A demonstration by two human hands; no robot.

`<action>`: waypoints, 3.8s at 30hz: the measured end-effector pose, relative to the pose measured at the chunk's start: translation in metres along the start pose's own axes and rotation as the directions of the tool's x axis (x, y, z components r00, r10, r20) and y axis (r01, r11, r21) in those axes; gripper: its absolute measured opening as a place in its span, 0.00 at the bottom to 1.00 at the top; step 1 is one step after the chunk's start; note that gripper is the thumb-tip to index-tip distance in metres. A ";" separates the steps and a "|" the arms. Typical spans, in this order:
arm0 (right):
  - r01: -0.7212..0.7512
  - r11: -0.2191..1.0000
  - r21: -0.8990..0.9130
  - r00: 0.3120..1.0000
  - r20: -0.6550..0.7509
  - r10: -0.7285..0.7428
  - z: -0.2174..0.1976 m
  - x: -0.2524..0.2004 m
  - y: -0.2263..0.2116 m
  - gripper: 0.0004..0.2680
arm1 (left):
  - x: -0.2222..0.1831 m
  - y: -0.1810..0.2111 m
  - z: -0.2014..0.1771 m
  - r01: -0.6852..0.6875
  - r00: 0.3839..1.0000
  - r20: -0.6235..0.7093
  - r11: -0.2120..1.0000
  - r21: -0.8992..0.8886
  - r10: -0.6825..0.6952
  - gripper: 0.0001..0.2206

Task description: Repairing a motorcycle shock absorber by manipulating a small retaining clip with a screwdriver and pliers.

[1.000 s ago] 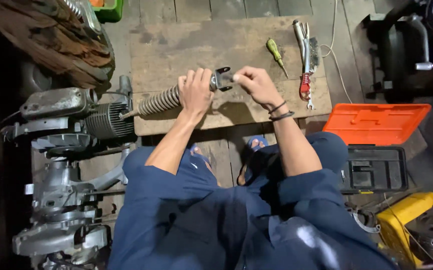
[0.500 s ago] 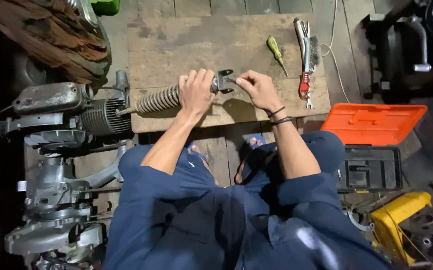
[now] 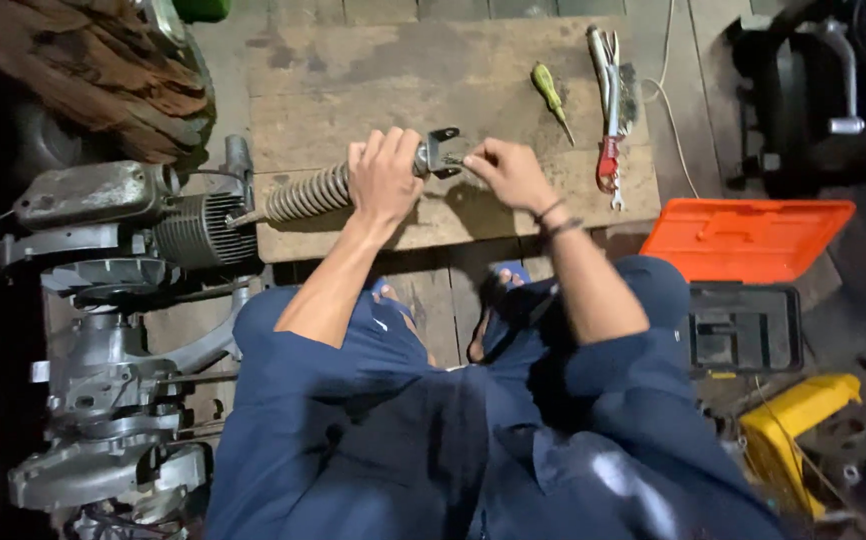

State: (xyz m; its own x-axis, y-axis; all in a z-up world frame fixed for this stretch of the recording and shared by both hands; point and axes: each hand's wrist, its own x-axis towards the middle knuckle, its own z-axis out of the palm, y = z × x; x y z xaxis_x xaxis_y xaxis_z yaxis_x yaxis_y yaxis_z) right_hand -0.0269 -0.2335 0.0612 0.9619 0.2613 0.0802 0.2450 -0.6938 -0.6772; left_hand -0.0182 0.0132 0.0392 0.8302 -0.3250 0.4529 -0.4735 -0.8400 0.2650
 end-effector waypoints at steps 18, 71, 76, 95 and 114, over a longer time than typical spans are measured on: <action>-0.553 0.682 -0.478 0.787 -0.030 0.616 -0.115 -0.011 0.160 0.12 | 0.020 0.016 -0.020 0.015 0.978 0.204 0.994 0.109 -0.037 0.18; -0.058 0.652 0.756 0.948 -0.163 0.273 -0.092 0.040 -0.029 0.16 | 0.024 0.011 -0.063 -0.001 0.975 -0.220 0.999 0.048 0.012 0.08; -0.368 0.720 0.588 0.921 0.126 0.368 -0.084 0.036 -0.068 0.18 | 0.023 0.011 -0.064 0.003 0.976 -0.216 0.999 0.042 0.006 0.09; -0.128 0.200 0.971 0.872 0.014 0.489 -0.081 0.012 -0.023 0.10 | 0.020 0.002 -0.045 -0.017 0.974 -0.224 1.000 -0.010 0.014 0.18; 0.339 0.899 0.278 0.925 0.074 -0.372 -0.006 0.001 -0.008 0.10 | 0.018 -0.002 -0.046 -0.009 0.978 -0.208 1.000 -0.021 0.005 0.21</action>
State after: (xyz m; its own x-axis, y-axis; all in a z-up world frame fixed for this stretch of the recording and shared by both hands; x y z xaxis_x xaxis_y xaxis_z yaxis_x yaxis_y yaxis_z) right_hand -0.0274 -0.2314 0.0708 0.7903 0.5490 0.2721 0.5124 -0.3486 -0.7848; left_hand -0.0163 0.0292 0.0859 0.7487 -0.2316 0.6212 -0.4872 -0.8277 0.2785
